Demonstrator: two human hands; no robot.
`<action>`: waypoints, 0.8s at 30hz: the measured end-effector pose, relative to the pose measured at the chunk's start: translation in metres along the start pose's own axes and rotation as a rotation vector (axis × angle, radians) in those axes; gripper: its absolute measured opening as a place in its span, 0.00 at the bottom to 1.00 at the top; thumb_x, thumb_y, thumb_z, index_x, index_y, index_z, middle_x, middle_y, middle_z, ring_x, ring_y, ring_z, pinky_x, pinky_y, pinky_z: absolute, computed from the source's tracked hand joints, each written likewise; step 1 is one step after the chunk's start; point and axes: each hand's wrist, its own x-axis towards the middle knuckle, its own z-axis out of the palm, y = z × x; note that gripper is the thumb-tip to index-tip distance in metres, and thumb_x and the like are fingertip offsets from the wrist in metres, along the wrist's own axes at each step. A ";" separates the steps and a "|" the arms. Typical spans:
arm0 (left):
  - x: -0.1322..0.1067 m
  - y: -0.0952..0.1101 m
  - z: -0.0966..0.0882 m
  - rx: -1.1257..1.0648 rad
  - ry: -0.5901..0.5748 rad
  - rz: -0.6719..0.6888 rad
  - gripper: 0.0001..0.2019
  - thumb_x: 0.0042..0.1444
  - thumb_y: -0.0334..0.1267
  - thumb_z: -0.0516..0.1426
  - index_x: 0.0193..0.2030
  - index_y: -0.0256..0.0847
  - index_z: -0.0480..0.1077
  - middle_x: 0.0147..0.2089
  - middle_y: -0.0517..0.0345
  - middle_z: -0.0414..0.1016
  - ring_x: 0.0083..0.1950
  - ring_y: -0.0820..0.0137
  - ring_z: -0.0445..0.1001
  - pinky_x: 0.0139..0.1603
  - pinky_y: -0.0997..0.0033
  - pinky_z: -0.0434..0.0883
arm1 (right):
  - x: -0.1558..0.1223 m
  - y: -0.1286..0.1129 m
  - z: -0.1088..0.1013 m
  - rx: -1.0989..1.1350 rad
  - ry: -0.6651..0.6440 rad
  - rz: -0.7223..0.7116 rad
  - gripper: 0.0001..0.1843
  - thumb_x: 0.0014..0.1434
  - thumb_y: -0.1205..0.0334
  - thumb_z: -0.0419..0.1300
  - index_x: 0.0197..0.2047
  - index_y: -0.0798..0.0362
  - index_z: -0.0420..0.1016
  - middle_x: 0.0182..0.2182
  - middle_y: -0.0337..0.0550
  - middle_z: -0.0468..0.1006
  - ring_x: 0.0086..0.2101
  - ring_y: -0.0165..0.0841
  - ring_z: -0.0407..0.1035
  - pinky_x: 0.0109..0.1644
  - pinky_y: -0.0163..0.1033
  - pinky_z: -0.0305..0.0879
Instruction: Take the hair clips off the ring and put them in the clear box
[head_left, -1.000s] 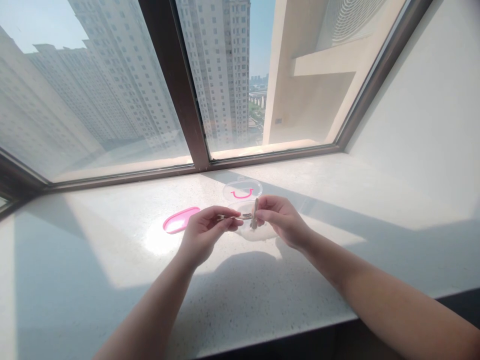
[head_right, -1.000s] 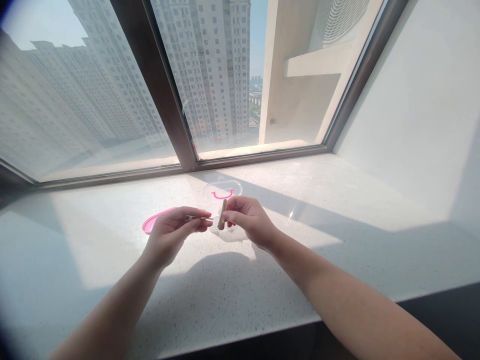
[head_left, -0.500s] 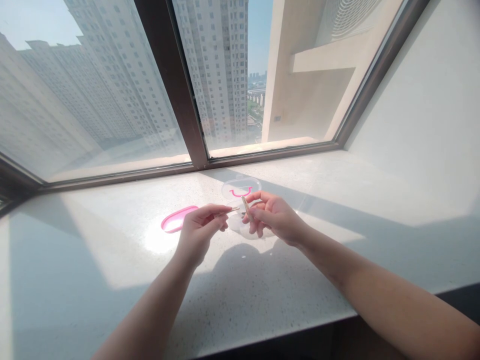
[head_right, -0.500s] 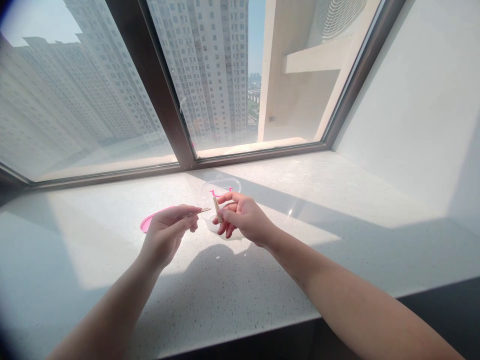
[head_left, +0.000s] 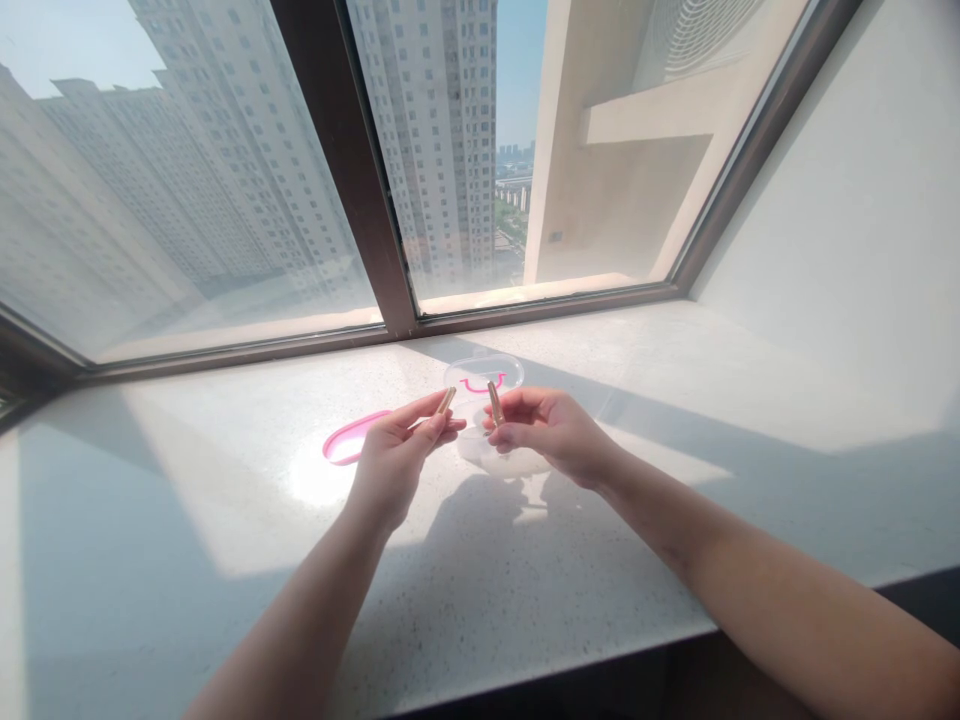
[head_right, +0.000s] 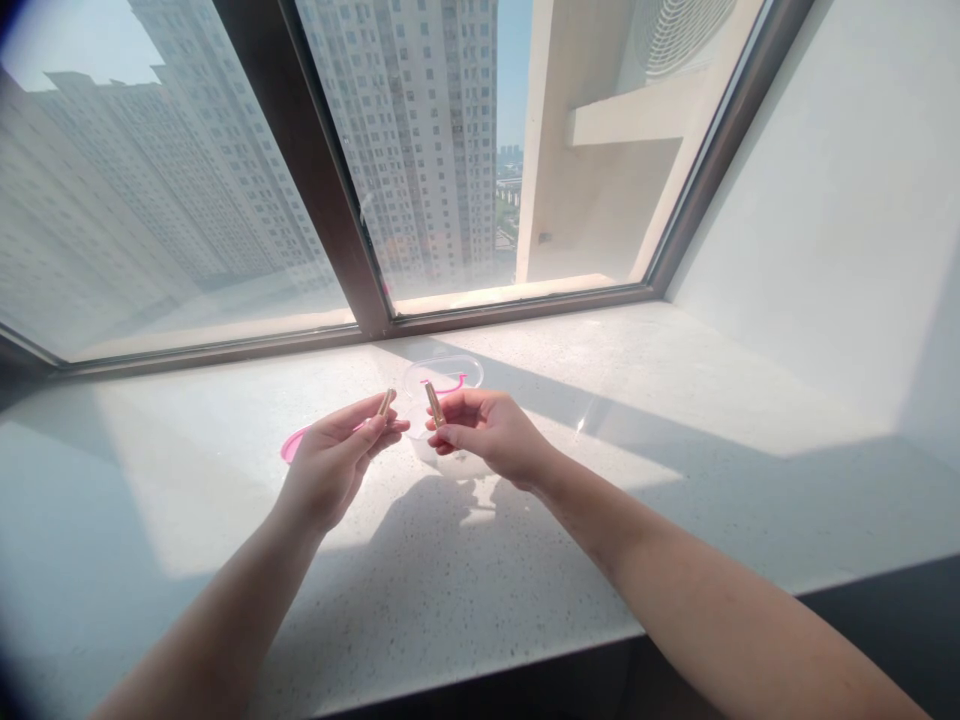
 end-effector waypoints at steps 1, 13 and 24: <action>0.000 -0.001 0.000 0.008 -0.014 -0.006 0.14 0.53 0.38 0.64 0.45 0.35 0.77 0.38 0.52 0.80 0.42 0.65 0.79 0.51 0.62 0.72 | 0.000 0.000 0.000 -0.001 0.008 -0.003 0.14 0.50 0.63 0.70 0.41 0.58 0.78 0.36 0.46 0.80 0.35 0.34 0.76 0.43 0.44 0.75; -0.002 0.002 0.000 0.177 -0.101 0.024 0.08 0.57 0.39 0.61 0.40 0.36 0.74 0.31 0.55 0.77 0.28 0.76 0.69 0.29 0.75 0.63 | -0.002 -0.003 -0.001 -0.068 -0.065 0.026 0.13 0.57 0.60 0.65 0.42 0.58 0.72 0.33 0.46 0.80 0.28 0.32 0.76 0.31 0.36 0.73; -0.003 0.001 0.002 0.137 -0.205 -0.027 0.05 0.54 0.33 0.62 0.37 0.36 0.74 0.37 0.51 0.79 0.39 0.67 0.77 0.38 0.70 0.69 | -0.003 -0.003 0.002 -0.117 -0.102 0.005 0.14 0.56 0.60 0.66 0.42 0.60 0.77 0.29 0.45 0.79 0.28 0.32 0.75 0.30 0.37 0.72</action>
